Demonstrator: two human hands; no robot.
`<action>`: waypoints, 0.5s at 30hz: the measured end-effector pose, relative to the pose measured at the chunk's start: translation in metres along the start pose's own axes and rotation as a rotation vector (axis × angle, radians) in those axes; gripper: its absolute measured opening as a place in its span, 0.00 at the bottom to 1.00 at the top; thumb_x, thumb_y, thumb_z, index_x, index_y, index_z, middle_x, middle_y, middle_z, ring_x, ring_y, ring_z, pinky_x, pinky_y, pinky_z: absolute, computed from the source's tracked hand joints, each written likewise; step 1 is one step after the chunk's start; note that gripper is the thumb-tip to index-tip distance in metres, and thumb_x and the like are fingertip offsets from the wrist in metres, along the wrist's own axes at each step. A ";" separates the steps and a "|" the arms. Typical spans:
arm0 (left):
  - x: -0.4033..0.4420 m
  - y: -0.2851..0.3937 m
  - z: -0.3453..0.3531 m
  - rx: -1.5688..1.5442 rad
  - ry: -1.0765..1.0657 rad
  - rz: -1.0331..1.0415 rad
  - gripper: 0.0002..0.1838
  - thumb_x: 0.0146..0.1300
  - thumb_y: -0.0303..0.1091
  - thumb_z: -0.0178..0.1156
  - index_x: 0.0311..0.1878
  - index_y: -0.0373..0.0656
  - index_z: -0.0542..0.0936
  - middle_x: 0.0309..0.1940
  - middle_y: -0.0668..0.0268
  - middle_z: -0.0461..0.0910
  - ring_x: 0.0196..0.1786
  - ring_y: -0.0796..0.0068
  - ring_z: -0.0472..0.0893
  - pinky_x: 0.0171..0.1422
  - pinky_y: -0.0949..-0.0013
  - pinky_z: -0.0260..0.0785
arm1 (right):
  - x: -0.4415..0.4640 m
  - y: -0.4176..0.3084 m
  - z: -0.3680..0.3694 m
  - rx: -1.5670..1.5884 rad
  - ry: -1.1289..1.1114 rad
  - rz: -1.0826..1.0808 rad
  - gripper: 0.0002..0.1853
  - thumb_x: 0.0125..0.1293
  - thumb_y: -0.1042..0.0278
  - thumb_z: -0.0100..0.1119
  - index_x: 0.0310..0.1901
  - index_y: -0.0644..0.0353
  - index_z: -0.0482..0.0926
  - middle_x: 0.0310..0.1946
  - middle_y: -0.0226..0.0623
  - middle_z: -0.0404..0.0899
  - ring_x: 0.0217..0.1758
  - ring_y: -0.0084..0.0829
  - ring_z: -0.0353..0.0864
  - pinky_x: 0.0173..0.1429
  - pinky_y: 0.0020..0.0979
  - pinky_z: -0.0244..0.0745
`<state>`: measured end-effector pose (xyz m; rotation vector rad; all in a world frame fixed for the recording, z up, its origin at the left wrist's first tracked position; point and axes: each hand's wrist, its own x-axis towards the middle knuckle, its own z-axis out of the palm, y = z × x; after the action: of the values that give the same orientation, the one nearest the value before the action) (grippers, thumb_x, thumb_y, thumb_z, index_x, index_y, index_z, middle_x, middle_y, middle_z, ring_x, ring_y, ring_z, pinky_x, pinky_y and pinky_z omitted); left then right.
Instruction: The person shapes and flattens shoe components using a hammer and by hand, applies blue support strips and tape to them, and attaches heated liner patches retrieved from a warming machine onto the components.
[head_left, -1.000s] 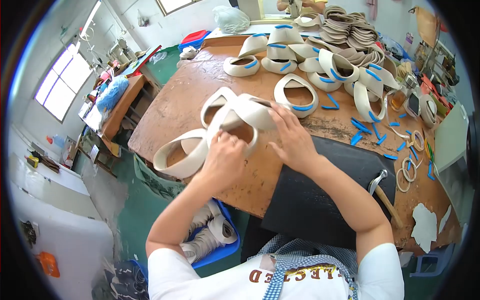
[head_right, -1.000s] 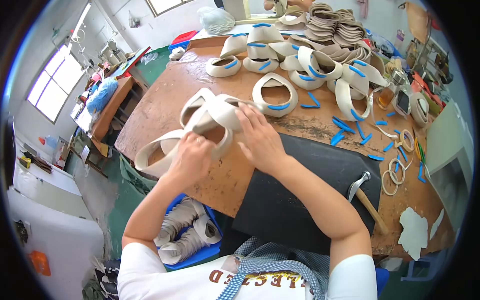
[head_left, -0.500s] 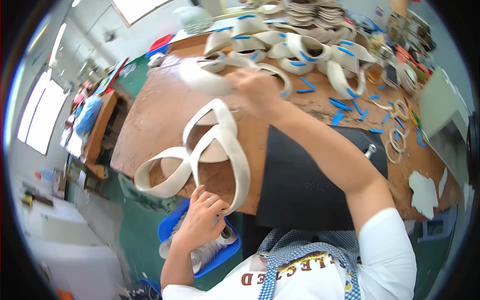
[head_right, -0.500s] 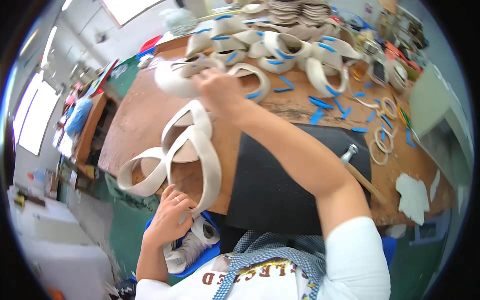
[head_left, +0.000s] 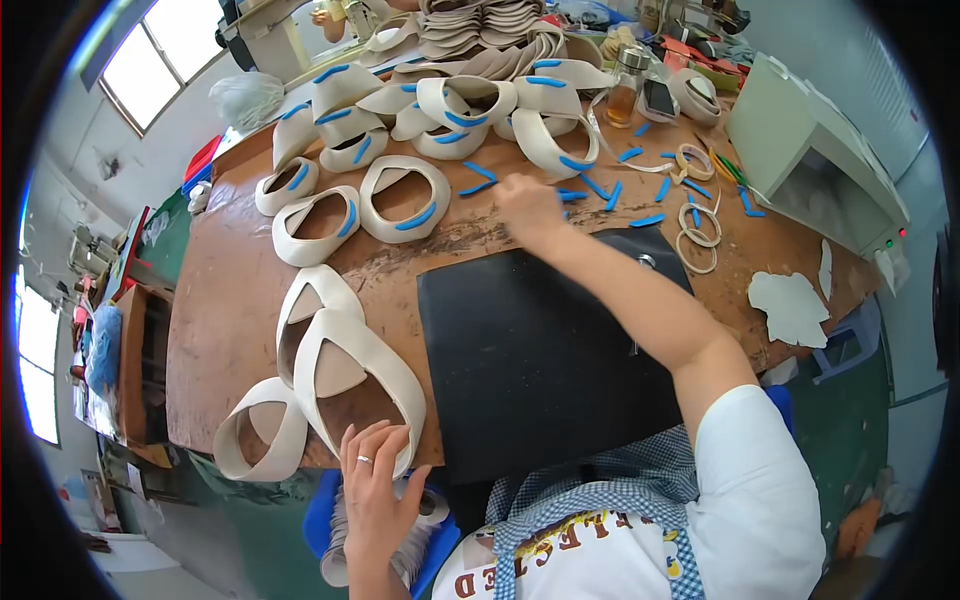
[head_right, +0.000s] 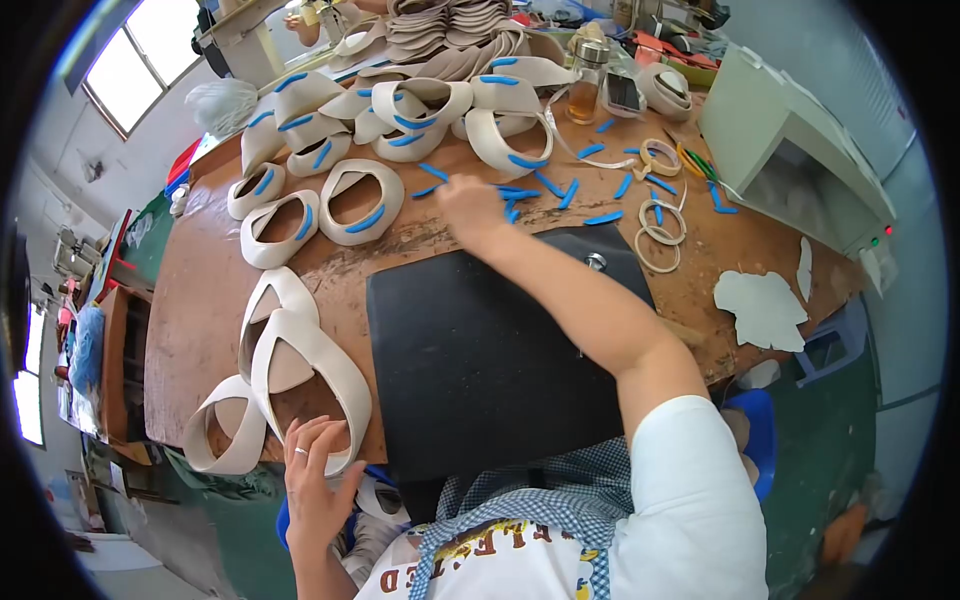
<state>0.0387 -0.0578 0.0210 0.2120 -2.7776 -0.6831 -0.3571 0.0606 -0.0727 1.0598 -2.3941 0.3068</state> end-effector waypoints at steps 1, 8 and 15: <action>0.002 -0.002 0.006 -0.033 0.022 0.015 0.23 0.50 0.24 0.71 0.52 0.39 0.81 0.48 0.56 0.80 0.57 0.50 0.78 0.74 0.43 0.60 | -0.007 0.021 -0.001 -0.070 -0.027 0.027 0.05 0.58 0.74 0.57 0.35 0.59 0.80 0.39 0.41 0.80 0.45 0.41 0.83 0.44 0.39 0.83; 0.025 0.019 0.036 -0.190 -0.015 0.132 0.21 0.54 0.21 0.69 0.53 0.39 0.81 0.49 0.55 0.81 0.54 0.51 0.80 0.59 0.55 0.74 | -0.035 0.093 0.006 -0.218 -0.119 -0.060 0.07 0.58 0.73 0.59 0.39 0.59 0.82 0.38 0.39 0.81 0.45 0.38 0.85 0.42 0.36 0.84; 0.042 0.032 0.044 -0.210 -0.038 0.213 0.18 0.57 0.22 0.68 0.52 0.38 0.80 0.50 0.57 0.80 0.53 0.52 0.80 0.56 0.58 0.75 | -0.022 0.062 -0.056 0.010 0.231 0.005 0.04 0.60 0.73 0.62 0.36 0.60 0.82 0.35 0.36 0.83 0.37 0.36 0.86 0.38 0.36 0.82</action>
<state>-0.0165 -0.0196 0.0084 -0.1379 -2.6853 -0.9215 -0.3707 0.1377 -0.0373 0.9666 -2.1919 0.4191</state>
